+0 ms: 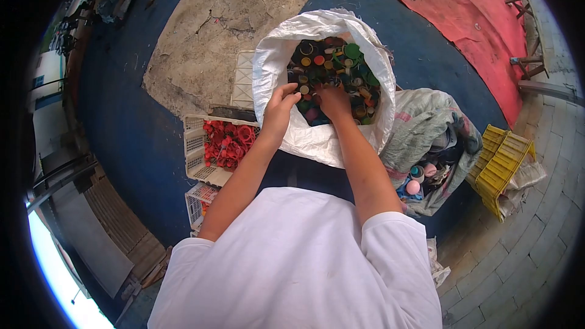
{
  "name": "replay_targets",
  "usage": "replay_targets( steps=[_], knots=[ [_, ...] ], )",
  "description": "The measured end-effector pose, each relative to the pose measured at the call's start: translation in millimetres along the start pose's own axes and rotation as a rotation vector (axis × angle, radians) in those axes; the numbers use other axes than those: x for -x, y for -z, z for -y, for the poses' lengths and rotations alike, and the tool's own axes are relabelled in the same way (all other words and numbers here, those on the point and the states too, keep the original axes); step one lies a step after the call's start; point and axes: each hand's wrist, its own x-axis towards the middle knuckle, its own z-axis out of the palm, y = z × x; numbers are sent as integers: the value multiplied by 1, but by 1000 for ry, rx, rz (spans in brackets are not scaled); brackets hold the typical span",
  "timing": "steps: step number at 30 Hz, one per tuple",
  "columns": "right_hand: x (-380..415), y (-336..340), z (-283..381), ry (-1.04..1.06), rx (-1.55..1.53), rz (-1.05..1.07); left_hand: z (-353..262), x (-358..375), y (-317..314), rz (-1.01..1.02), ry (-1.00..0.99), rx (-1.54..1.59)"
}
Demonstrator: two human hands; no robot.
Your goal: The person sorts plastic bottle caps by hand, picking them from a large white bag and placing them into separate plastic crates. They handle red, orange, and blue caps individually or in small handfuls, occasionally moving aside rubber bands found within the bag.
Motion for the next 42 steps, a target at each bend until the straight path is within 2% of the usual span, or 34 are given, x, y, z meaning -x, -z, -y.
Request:
replay_targets(
  steps=[3, 12, 15, 18, 21, 24, 28, 31, 33, 34, 37, 39, 41, 42],
  knots=[
    [1, 0, 0, 10, 63, -1, -2, 0, 2, 13, 42, -1],
    [-4, -6, -4, -12, -5, 19, 5, -1, 1, 22, -1, 6],
    [-2, -1, -4, -82, -86, -31, 5, 0, 1, 12, -14, 2],
    [-4, 7, -5, -220, -180, 4, 8, -2, -1, 16, -46, 10],
    [8, 19, -2, -176, -344, -115, 10, -4, -2, 35, -63, -41],
    [17, 34, -1, -354, -487, -79, 11, -8, -3, 130, -41, 19],
    [44, 69, 35, -449, -1042, -183, 7, -10, -9, 174, 186, 159],
    [59, 74, 58, -250, -1019, -284, 8, -5, -10, 236, 380, 607],
    [72, 91, 76, -135, -768, -202, 3, 1, -9, 267, 409, 747],
    [76, 101, 83, -13, -633, -262, -1, 7, -7, 270, 412, 786],
    [71, 115, 81, -166, -1046, -331, 1, 15, 4, 233, 382, 937],
    [50, 117, 55, -240, -1095, -340, -2, 25, 14, 192, 364, 993],
    [27, 106, 33, -266, -787, -272, -14, 38, 21, 193, 361, 1019],
    [15, 96, 25, -216, -645, -195, -19, 43, 22, 206, 356, 1023]
  ],
)
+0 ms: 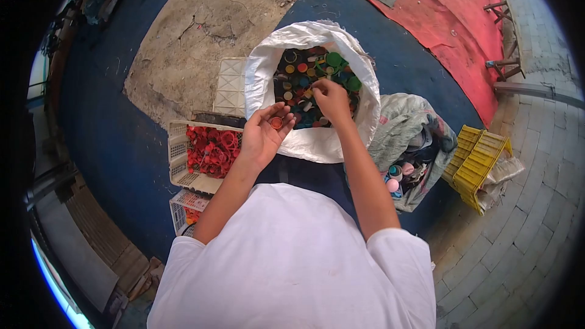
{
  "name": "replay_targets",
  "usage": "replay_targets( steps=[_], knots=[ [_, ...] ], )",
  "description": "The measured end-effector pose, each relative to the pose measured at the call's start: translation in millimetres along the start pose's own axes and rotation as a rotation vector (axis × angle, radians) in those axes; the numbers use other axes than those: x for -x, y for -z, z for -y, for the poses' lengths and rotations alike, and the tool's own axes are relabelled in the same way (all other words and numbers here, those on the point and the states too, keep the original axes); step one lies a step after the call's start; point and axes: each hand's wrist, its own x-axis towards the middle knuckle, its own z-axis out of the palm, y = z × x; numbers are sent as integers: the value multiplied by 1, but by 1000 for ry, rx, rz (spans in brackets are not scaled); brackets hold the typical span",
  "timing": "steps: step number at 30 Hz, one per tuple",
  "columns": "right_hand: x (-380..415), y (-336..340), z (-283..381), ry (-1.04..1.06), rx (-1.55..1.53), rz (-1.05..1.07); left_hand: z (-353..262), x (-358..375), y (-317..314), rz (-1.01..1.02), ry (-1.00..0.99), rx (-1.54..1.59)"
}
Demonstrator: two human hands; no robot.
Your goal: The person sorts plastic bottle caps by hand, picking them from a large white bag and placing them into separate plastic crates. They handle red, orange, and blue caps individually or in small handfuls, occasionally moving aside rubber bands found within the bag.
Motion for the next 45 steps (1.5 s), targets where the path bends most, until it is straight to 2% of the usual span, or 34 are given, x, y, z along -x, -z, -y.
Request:
replay_targets(
  steps=[5, 11, 23, 29, 32, 35, 38, 41, 45],
  knots=[
    [-49, -47, -56, 290, 590, 313, -1, 23, 0, 66, 23, -35],
    [-55, -89, -74, 320, 1098, 399, -10, 35, 9, 101, 27, -22],
    [-62, -96, -76, 319, 1187, 432, -22, 44, 19, 100, 15, -23],
    [-64, -95, -89, 379, 1028, 354, -23, 43, 21, 87, 23, -41],
    [-51, -75, -54, 418, 901, 243, -26, 44, 22, 110, 34, -52],
    [-45, -64, -54, 205, 518, 129, -25, 44, 21, 136, 44, -73],
    [-22, -46, -23, 39, 128, -59, -25, 42, 16, 170, 51, -95],
    [-2, -31, -16, -111, -279, -140, -25, 36, 11, 201, 48, -103],
    [45, -7, 36, -243, -510, -168, -19, 21, 9, 184, 65, -104]
  ],
)
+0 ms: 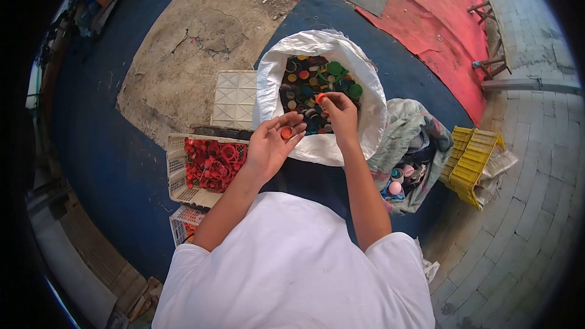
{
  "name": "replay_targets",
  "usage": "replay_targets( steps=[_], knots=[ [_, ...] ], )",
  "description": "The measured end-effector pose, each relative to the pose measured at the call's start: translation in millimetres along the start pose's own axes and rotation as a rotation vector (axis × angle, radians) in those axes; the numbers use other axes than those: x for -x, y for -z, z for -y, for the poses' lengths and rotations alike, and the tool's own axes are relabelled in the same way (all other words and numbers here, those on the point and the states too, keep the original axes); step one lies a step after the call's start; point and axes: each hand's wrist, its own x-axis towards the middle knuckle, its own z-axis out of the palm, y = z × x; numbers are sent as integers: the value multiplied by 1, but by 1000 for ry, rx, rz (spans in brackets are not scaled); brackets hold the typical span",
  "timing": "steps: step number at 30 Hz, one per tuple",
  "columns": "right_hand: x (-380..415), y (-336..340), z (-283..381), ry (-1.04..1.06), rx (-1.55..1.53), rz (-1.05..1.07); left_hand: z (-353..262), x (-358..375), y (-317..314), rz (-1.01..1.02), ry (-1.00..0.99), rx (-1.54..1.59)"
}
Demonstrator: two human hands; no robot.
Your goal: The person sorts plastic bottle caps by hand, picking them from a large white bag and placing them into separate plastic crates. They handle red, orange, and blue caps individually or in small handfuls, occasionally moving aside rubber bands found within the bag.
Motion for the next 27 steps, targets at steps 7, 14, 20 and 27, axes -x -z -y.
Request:
replay_targets(
  steps=[7, 14, 20, 27],
  knots=[
    [54, -10, 36, 85, -142, 3, 11, -29, -1, 28, 90, 48],
    [88, -27, 31, 564, 463, 67, 18, -31, -15, 18, 125, 145],
    [107, -36, 48, 918, 749, 81, 21, -33, 6, 8, 95, 276],
    [54, 4, 32, 683, 451, -188, 11, -24, 4, -13, 100, 397]
  ],
)
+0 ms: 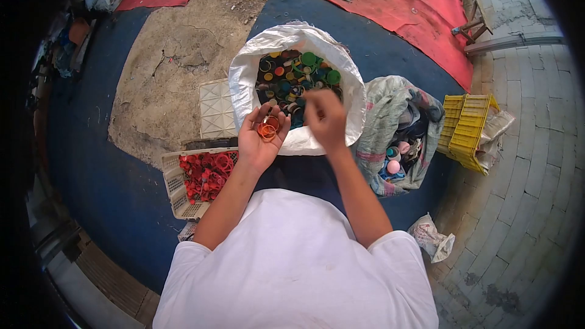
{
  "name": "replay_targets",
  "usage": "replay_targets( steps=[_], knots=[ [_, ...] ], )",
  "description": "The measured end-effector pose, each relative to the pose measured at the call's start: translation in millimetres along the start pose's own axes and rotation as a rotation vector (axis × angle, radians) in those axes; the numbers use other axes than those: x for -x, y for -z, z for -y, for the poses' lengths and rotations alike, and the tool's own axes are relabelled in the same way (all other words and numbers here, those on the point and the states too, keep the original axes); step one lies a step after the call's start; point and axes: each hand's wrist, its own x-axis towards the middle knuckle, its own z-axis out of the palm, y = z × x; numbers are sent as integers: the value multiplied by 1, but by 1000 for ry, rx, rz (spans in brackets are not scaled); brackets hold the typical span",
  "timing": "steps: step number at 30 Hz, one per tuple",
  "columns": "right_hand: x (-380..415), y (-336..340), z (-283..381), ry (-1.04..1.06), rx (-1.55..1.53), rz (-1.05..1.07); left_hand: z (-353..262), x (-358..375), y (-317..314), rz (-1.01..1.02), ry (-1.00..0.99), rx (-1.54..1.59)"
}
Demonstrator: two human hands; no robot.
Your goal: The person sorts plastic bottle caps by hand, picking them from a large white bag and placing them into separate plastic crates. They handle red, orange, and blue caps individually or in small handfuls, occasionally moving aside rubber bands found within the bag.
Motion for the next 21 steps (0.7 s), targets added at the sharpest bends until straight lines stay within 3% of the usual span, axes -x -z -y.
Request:
replay_targets(
  steps=[1, 4, 8, 11, 21],
  knots=[
    [-16, 1, -17, -303, -60, 45, 0, 2, 1, -2, 6, 1],
    [-34, -2, -129, -473, 261, 251, 0, 6, 1, -12, 17, -2],
    [-40, -18, -220, -623, 717, 519, 2, 10, -2, -29, 31, -53],
    [-30, -27, -222, -716, 709, 365, 2, 12, 0, -27, 43, -64],
    [0, -27, -214, -479, 680, 250, 0, 12, -1, -19, 59, -47]
  ],
)
